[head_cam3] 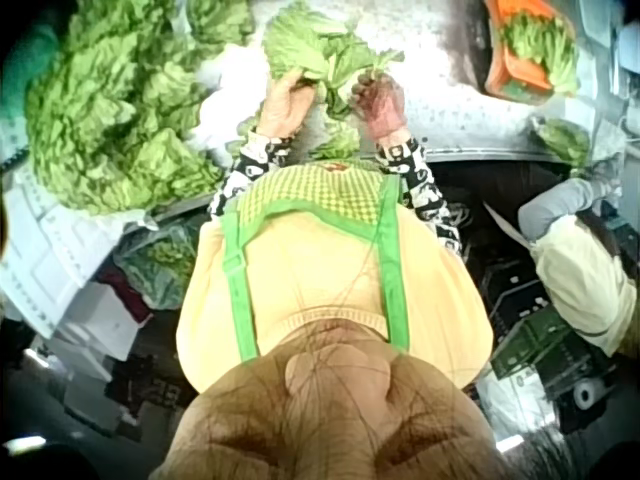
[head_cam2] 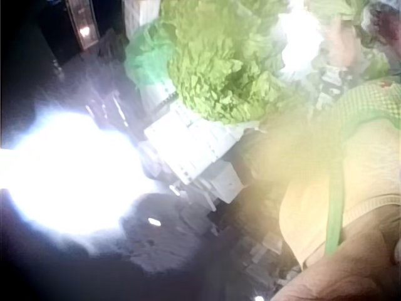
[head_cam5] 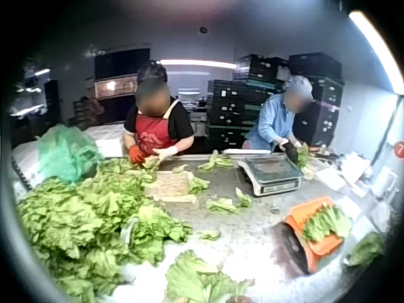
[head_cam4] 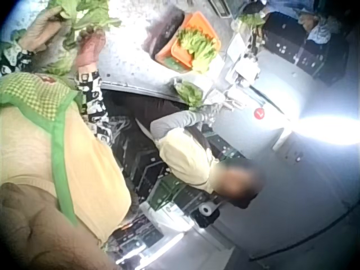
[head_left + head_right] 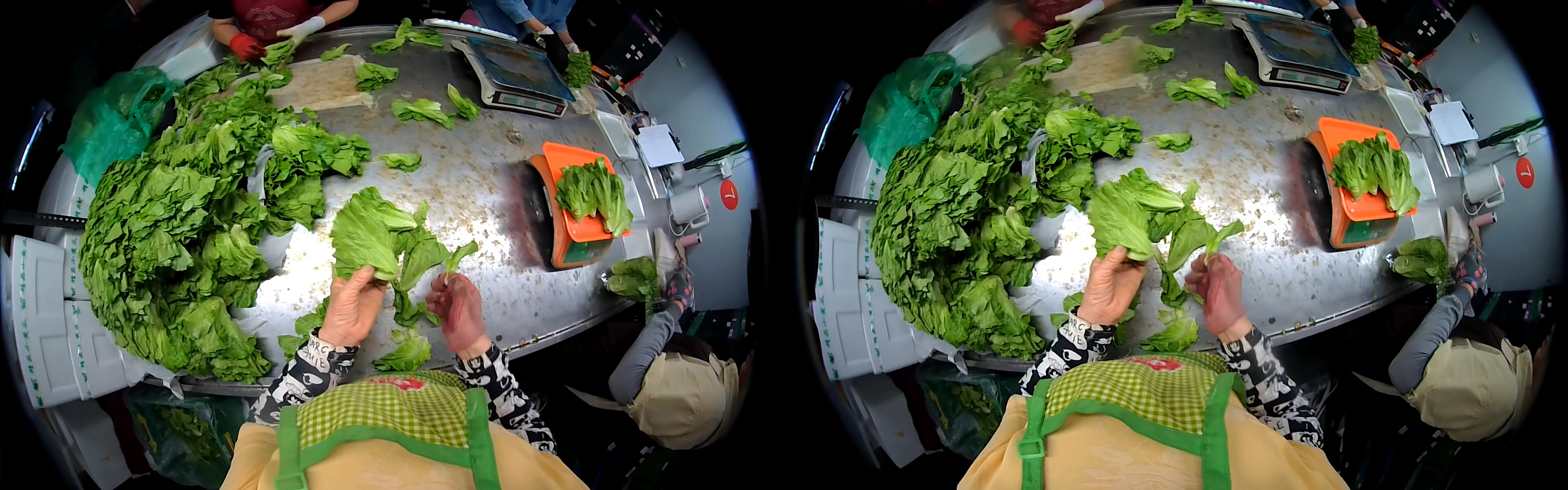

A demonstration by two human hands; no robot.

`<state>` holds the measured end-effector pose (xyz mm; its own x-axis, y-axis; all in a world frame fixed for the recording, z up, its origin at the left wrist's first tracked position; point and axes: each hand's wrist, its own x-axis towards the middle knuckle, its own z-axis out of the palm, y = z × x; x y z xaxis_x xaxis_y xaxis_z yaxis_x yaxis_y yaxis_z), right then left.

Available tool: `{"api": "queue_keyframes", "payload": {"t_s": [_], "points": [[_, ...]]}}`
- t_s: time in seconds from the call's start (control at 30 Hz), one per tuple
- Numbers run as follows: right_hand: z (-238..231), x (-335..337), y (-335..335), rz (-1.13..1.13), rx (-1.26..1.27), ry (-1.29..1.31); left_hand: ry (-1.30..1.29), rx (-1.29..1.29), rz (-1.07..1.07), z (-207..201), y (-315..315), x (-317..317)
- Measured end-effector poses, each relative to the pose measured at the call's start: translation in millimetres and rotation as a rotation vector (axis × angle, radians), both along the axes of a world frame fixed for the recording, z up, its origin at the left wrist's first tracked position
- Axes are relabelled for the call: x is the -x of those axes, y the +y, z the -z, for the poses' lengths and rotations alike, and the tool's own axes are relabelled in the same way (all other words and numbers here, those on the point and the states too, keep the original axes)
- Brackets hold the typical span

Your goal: The person sorts and prepares lettuce leaves on a large metal table. They pick up bunches of lettuce, separate the leaves, and place them onto a digital scale or into piles. Other workers are also present, performing similar tasks.

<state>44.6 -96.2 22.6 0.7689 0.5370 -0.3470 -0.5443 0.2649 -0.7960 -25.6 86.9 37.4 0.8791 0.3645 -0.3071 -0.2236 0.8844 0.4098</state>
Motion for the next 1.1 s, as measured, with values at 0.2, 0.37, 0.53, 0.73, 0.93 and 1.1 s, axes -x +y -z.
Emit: {"api": "queue_keyframes", "payload": {"t_s": [0.2,0.37,0.53,0.73,0.93,1.1], "points": [[-40,22,15,-0.18,0.652,-1.013,0.215,-0.178,0.014,-2,0,2],[-28,12,33,-0.02,0.651,-1.077,0.101,-0.166,0.156,8,-15,13],[-20,12,27,-0.061,0.303,-0.42,0.131,-0.069,0.335,22,4,30],[-4,40,28,-0.118,0.033,0.082,0.212,-0.639,0.213,8,-5,34],[7,44,13,-0.429,0.004,0.14,0.021,-0.994,-0.226,27,-1,33],[-3,5,15,-0.41,0.954,-0.516,0.159,-0.54,-0.145,-4,23,27]]}}
